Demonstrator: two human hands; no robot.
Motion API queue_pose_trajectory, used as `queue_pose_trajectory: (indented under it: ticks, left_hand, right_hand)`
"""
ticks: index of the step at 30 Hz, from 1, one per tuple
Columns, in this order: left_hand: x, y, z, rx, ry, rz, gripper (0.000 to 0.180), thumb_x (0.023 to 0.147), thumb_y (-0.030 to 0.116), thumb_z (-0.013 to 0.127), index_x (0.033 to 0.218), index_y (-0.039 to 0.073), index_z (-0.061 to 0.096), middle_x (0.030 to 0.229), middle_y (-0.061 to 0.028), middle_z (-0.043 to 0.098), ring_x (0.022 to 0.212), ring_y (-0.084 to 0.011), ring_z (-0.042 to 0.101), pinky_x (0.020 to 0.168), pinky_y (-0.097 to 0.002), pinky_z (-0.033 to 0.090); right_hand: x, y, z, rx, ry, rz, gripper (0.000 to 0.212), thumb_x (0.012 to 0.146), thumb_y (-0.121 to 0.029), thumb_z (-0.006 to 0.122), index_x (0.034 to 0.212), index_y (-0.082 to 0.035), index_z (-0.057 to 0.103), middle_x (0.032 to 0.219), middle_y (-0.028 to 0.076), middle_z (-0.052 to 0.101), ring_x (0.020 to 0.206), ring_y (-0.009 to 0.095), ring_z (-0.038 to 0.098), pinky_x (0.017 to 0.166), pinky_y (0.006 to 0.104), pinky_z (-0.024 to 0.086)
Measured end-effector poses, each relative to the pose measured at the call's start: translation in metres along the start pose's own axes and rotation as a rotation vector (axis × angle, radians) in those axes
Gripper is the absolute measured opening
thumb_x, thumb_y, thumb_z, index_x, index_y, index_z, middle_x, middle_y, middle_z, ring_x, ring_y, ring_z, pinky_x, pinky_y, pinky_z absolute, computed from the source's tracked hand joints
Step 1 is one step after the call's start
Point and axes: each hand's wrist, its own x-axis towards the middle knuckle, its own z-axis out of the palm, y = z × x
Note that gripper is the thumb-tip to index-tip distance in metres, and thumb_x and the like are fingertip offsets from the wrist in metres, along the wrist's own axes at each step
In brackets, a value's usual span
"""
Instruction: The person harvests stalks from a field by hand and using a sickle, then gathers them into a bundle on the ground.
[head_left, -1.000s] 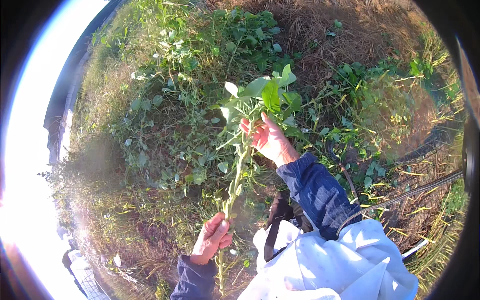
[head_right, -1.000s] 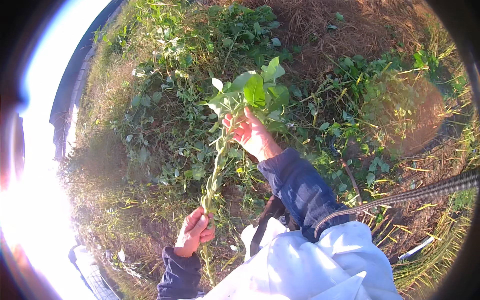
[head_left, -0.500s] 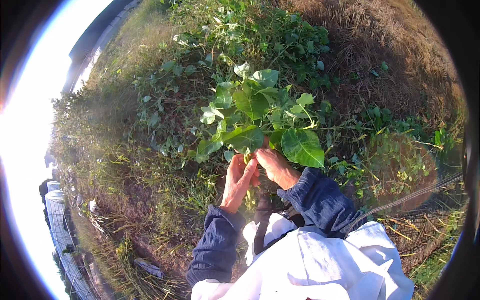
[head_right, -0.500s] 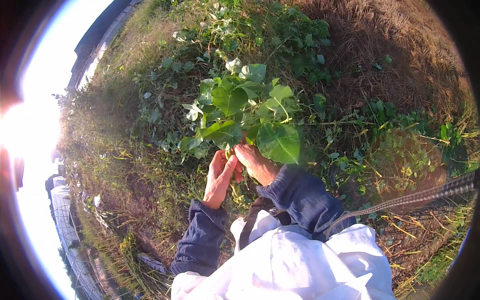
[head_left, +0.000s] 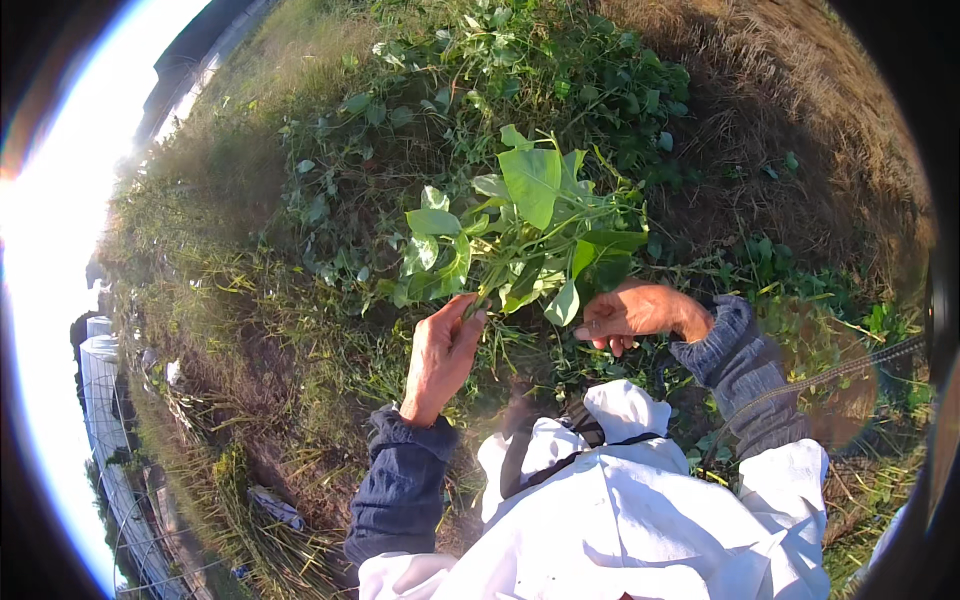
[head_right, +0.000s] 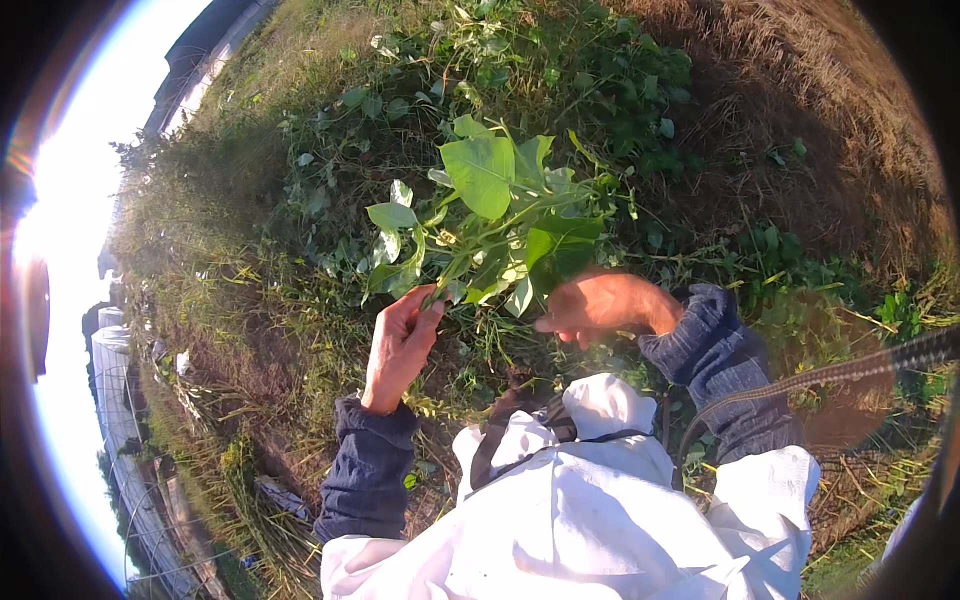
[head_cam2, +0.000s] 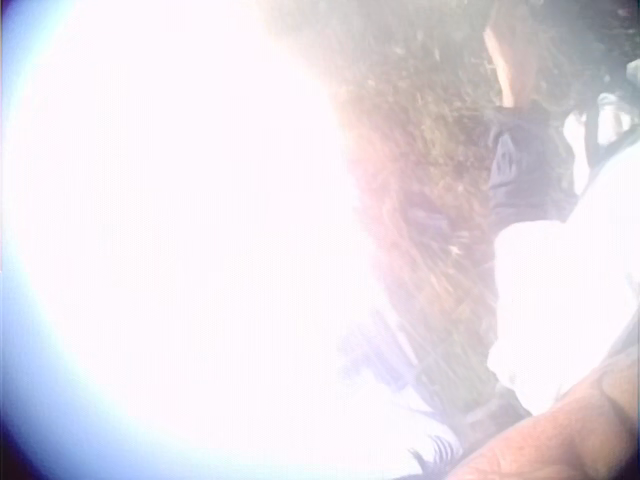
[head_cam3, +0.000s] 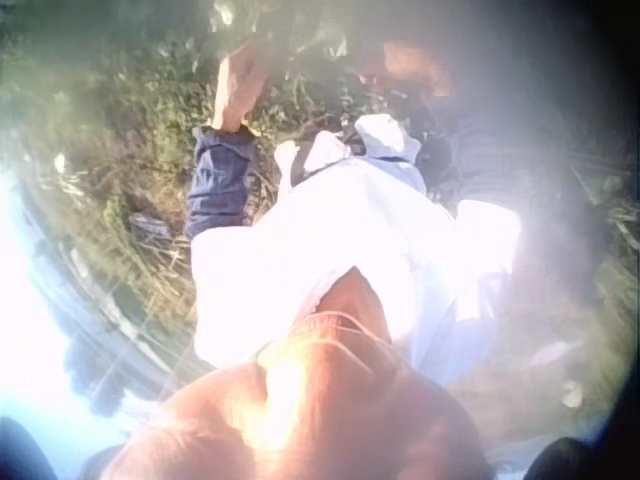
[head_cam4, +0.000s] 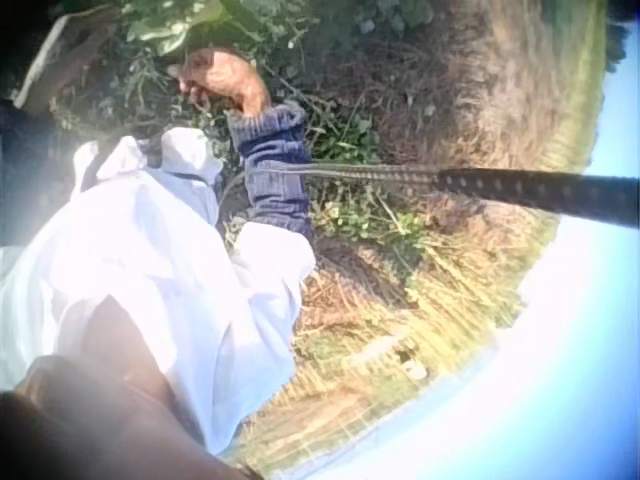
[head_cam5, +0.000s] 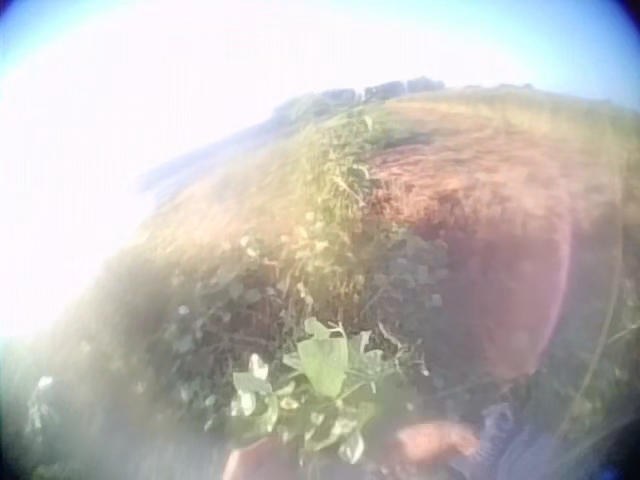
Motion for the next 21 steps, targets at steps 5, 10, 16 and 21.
queue_pose_trajectory:
  ticks: [5,10,16,21]
  left_hand:
    - [-0.010,0.012,0.010,0.368,0.003,0.138,0.022,0.084,0.013,0.057,0.104,0.005,0.060,0.053,-0.0144,0.050,0.042,-0.0250,0.049,0.045,-0.0342,0.038]
    - [-0.011,0.007,0.025,0.402,0.057,0.326,0.020,0.084,0.009,0.058,0.102,0.000,0.061,0.049,-0.0136,0.045,0.038,-0.0208,0.044,0.042,-0.0322,0.033]
    - [-0.017,0.005,0.021,0.437,0.044,0.264,0.016,0.085,0.011,0.058,0.098,0.004,0.062,0.051,-0.0144,0.049,0.043,-0.0308,0.050,0.044,-0.0370,0.037]
    - [-0.021,-0.002,0.023,0.551,0.082,0.329,0.018,0.084,0.011,0.058,0.101,0.006,0.062,0.052,-0.0145,0.052,0.045,-0.0318,0.053,0.044,-0.0385,0.039]
  right_hand:
    - [-0.021,-0.083,0.017,-0.345,0.622,-0.739,0.018,0.084,-0.020,0.064,0.081,-0.003,0.061,0.077,0.007,0.061,0.066,0.023,0.062,0.061,0.0311,0.050]
    - [0.019,-0.035,0.014,-0.917,0.804,-0.751,0.039,0.066,-0.025,0.075,0.093,-0.003,0.057,0.083,0.010,0.057,0.078,0.029,0.059,0.068,0.0390,0.047]
    - [0.038,-0.017,0.038,-1.031,0.961,-0.807,0.025,0.071,-0.017,0.068,0.091,-0.006,0.058,0.083,0.007,0.058,0.074,0.026,0.061,0.065,0.0394,0.048]
    - [0.043,-0.009,0.039,-0.817,0.951,-0.590,0.018,0.075,-0.009,0.060,0.093,-0.006,0.061,0.070,0.012,0.057,0.063,0.032,0.060,0.055,0.0414,0.047]
